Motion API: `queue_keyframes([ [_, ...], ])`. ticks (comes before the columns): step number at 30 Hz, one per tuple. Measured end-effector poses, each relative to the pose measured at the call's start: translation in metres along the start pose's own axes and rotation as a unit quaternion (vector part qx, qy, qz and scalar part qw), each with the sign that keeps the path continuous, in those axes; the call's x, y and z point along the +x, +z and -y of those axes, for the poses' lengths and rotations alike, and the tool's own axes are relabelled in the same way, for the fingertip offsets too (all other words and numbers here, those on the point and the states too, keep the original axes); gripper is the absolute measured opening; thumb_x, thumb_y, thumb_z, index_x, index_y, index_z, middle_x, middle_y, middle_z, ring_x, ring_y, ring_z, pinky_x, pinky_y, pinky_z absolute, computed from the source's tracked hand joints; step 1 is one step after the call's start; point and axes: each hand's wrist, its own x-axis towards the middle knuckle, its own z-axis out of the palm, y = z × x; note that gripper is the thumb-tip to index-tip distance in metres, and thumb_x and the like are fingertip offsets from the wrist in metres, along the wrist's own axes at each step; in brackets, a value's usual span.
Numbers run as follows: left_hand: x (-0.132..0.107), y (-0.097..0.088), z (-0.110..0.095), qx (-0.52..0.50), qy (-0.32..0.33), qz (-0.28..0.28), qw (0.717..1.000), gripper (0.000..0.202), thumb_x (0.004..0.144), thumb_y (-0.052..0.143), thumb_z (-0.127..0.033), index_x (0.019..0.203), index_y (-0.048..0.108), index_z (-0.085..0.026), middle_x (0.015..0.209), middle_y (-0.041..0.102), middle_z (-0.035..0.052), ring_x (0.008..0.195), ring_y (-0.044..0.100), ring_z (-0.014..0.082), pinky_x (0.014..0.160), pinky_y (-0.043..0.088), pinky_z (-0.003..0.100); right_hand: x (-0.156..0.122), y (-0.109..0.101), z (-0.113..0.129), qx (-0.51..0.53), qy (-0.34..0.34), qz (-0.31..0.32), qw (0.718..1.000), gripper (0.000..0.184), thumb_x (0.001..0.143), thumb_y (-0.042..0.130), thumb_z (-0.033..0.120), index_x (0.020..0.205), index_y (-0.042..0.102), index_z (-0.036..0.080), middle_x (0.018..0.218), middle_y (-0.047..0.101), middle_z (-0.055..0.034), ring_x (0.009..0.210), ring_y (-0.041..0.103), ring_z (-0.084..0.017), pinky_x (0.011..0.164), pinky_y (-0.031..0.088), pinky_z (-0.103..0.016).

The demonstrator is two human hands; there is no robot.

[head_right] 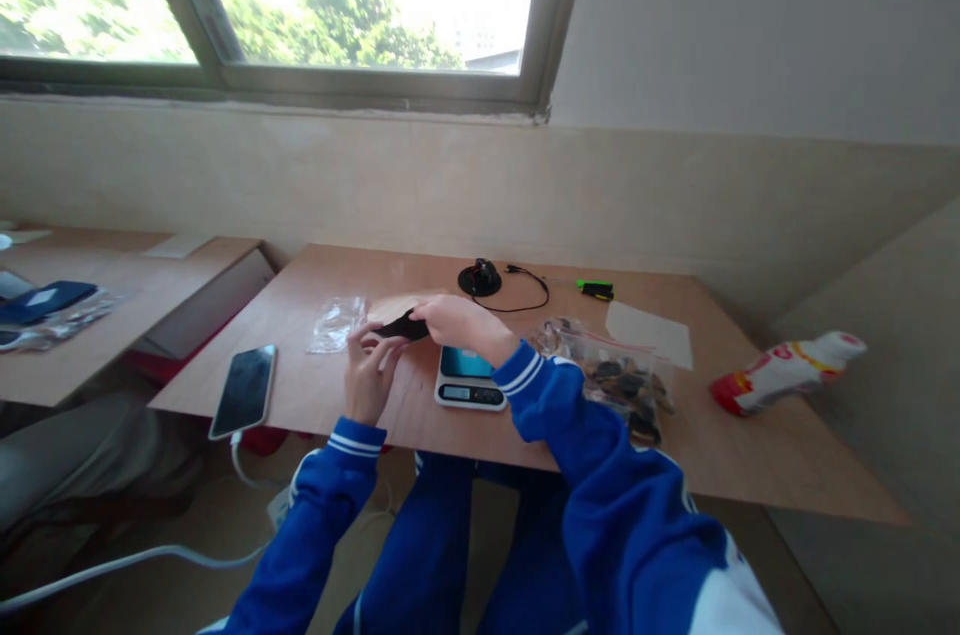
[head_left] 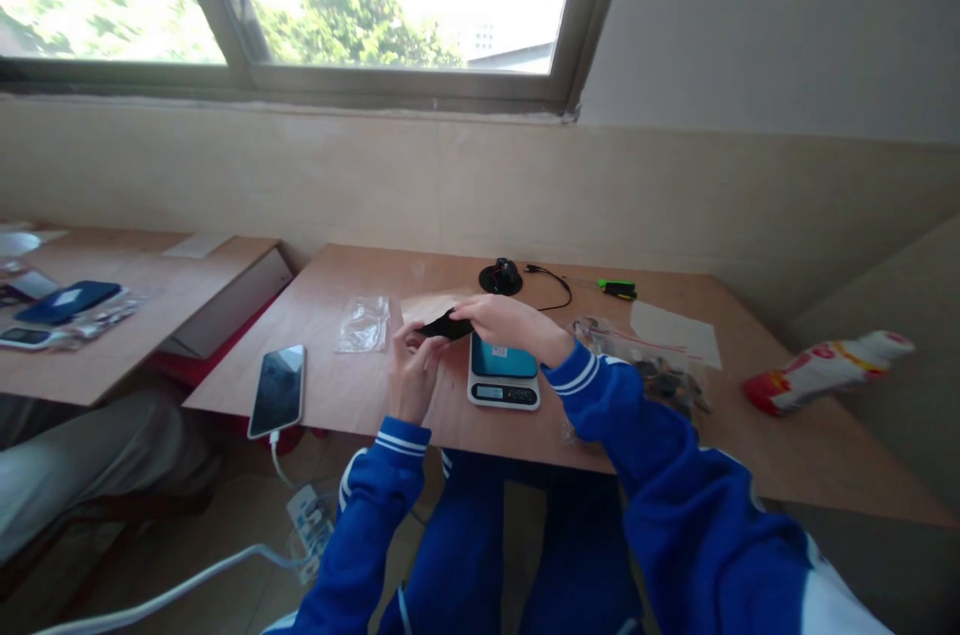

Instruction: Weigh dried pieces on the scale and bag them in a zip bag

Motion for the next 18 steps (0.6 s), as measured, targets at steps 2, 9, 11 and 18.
queue_keyframes([
  [2,0.006,-0.003,0.001,-0.042,0.017,0.018,0.999,0.017,0.088,0.054,-0.029,0.090,0.070,-0.025,0.127,0.041,0.0067,0.096,0.057,0.0157,0.084,0.052,0.034,0.006,-0.008,-0.005,-0.019,-0.005,-0.012,1.000,0.048,0.072,0.046,-0.004,0.111,0.068,0.014,0.115,0.069,-0.0098,0.105,0.064,-0.023,0.092,0.048,-0.031],
  [9,0.006,-0.013,0.001,-0.094,0.034,0.036,0.994,0.017,0.088,0.054,-0.027,0.087,0.071,-0.023,0.127,0.034,0.0068,0.104,0.056,0.0182,0.095,0.051,0.040,0.014,-0.024,-0.004,0.014,-0.016,-0.021,1.000,0.043,0.076,0.045,-0.002,0.107,0.069,0.013,0.112,0.070,-0.0096,0.104,0.065,-0.022,0.093,0.048,-0.031],
  [11,0.000,-0.014,0.003,-0.098,0.025,0.026,0.995,0.018,0.088,0.054,-0.028,0.087,0.071,-0.024,0.127,0.033,0.0066,0.105,0.055,0.0186,0.095,0.051,0.041,0.011,-0.021,-0.001,0.027,-0.018,-0.023,0.999,0.043,0.076,0.044,-0.002,0.107,0.070,0.015,0.112,0.070,-0.0080,0.104,0.065,-0.021,0.092,0.048,-0.030],
  [18,-0.009,-0.011,-0.004,-0.080,-0.026,-0.053,0.995,0.017,0.086,0.058,-0.032,0.084,0.072,-0.023,0.123,0.038,0.0068,0.101,0.053,0.0185,0.089,0.051,0.038,0.009,0.018,0.009,0.138,0.025,0.015,0.990,0.029,0.070,0.058,0.003,0.084,0.075,0.022,0.088,0.075,-0.0004,0.081,0.069,-0.017,0.075,0.052,-0.022],
])
